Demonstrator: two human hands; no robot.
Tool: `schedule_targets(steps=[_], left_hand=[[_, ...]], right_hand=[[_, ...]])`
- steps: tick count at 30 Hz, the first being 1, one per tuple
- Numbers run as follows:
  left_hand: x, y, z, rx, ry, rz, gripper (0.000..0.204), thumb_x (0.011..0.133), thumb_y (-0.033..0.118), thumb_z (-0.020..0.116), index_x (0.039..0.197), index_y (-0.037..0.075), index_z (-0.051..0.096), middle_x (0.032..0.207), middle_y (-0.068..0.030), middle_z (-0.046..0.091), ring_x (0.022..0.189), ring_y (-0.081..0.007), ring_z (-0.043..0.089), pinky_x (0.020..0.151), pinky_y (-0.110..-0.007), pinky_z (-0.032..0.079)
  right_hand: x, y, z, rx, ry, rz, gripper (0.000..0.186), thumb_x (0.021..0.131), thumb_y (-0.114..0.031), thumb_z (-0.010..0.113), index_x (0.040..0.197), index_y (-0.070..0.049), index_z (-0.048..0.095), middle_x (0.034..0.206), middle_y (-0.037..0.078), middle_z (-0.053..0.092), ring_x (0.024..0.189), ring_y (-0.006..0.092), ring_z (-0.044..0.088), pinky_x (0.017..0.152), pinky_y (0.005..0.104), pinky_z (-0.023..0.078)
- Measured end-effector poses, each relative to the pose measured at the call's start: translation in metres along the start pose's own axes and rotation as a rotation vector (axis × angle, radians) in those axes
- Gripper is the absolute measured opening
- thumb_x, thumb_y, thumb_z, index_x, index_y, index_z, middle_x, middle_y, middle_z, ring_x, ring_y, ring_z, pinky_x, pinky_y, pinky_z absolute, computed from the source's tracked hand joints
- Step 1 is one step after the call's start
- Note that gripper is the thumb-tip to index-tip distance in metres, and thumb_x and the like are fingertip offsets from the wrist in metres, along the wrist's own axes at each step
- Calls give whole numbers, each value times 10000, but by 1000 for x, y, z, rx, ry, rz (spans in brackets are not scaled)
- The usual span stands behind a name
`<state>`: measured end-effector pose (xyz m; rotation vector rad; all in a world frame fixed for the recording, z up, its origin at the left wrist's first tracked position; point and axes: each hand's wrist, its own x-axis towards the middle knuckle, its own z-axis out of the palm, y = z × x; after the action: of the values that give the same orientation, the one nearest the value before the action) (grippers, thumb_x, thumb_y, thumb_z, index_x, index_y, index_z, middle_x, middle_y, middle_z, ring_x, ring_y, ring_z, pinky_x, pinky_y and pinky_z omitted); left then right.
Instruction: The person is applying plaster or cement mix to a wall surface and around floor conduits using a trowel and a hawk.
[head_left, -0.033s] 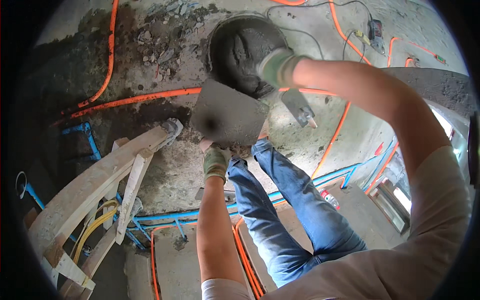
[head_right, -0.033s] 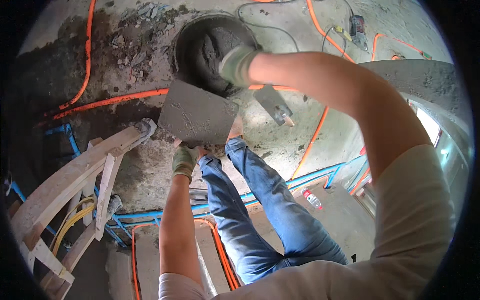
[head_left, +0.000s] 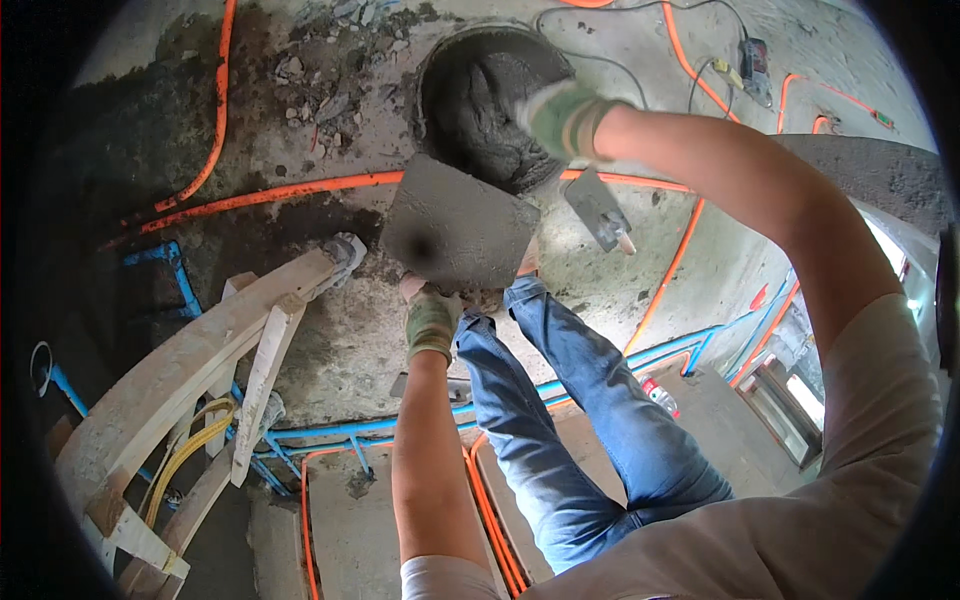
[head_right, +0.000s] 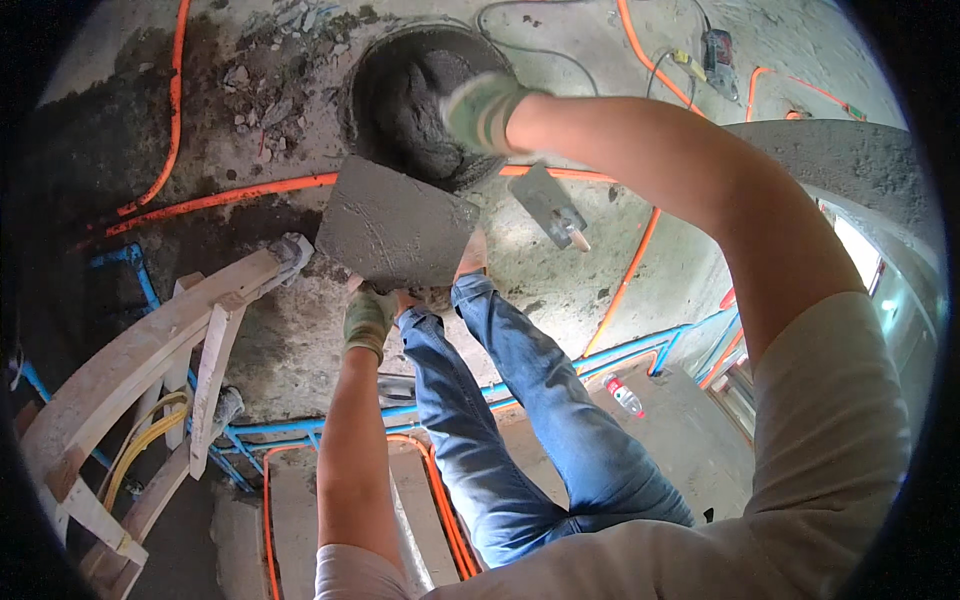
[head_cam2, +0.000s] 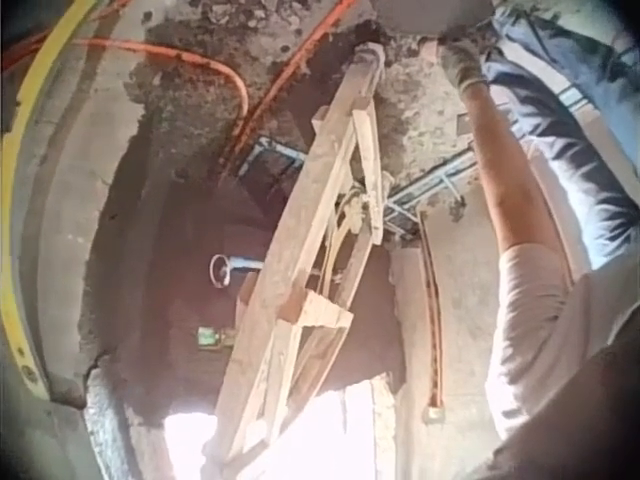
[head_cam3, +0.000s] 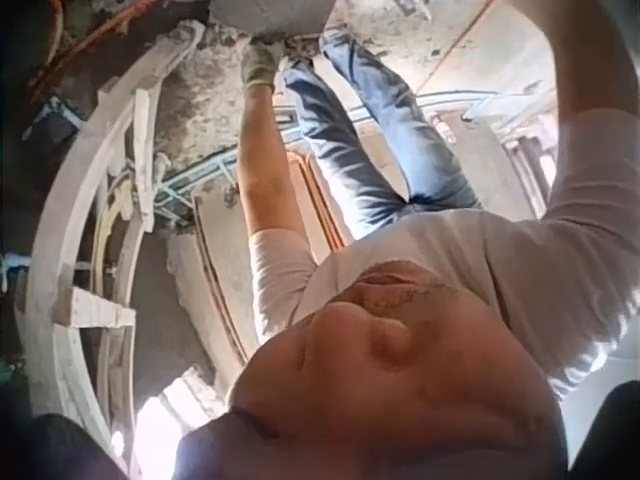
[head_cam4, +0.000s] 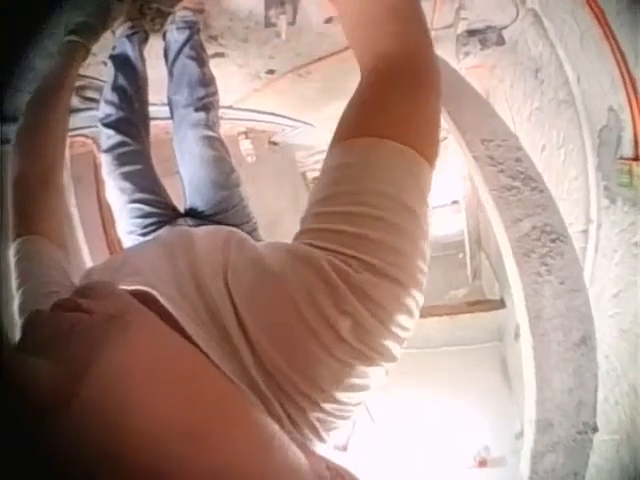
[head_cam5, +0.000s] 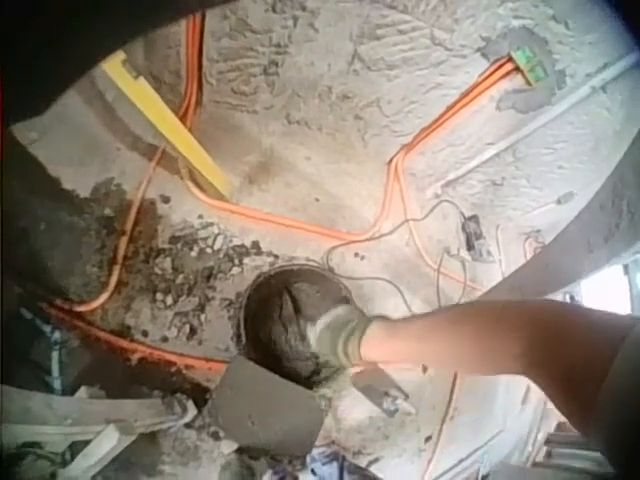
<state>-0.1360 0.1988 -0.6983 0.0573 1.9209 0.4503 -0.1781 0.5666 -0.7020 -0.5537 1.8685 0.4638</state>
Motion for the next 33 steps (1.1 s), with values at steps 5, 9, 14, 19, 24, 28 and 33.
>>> schedule_targets(steps=[5, 9, 14, 19, 24, 28, 33], left_hand=[[0, -50, -1, -4, 61, -24, 559, 665, 215, 791, 1156, 45, 583, 1137, -227, 629, 1072, -410, 597, 876, -447, 498], [2, -30, -3, 133, -9, -16, 569, 689, 245, 762, 1192, 71, 560, 1149, -235, 615, 1061, -431, 591, 870, -476, 496], [21, -42, 18, 224, -58, -60, 470, 751, 281, 669, 1160, 72, 569, 1110, -242, 620, 1011, -446, 605, 826, -502, 503], [29, -54, 28, 184, 61, -54, 519, 713, 303, 708, 1145, 55, 564, 1083, -260, 632, 990, -450, 611, 829, -499, 503], [27, -37, 26, 254, 35, 24, 438, 817, 419, 559, 1063, 73, 670, 1053, -257, 639, 1013, -451, 594, 832, -516, 496], [29, -14, 39, 233, 41, -33, 441, 820, 430, 557, 1055, 75, 672, 1033, -263, 638, 1002, -458, 596, 820, -511, 501], [11, -6, 34, 197, -24, -44, 446, 832, 440, 552, 1062, 75, 665, 1024, -263, 634, 1015, -451, 590, 812, -496, 500]], right_hand=[[5, -81, -26, 619, 79, 350, 430, 997, -237, 361, 1370, -53, 468, 1238, 121, 614, 1082, 230, 620, 856, 347, 528], [-32, -99, -5, 507, 23, 204, 456, 935, -146, 412, 1378, -56, 476, 1020, 84, 703, 958, 251, 666, 771, 431, 552], [-5, 8, 43, 255, 465, 519, 269, 889, -241, 536, 1061, -78, 663, 1058, 122, 675, 963, 231, 654, 840, 393, 531], [-6, -32, 59, 559, 465, 389, 352, 928, -379, 478, 1004, -77, 643, 962, 157, 672, 851, 297, 664, 702, 436, 527], [2, -91, 74, 909, 349, 382, 435, 882, -433, 519, 981, -46, 693, 958, 186, 690, 912, 349, 669, 789, 459, 523], [28, -107, 97, 1058, 446, 327, 462, 825, -462, 567, 924, -32, 701, 885, 220, 680, 880, 368, 668, 770, 447, 517], [31, -112, 72, 1735, 270, 416, 525, 778, -522, 615, 835, -5, 688, 764, 210, 665, 738, 334, 670, 713, 399, 507]])
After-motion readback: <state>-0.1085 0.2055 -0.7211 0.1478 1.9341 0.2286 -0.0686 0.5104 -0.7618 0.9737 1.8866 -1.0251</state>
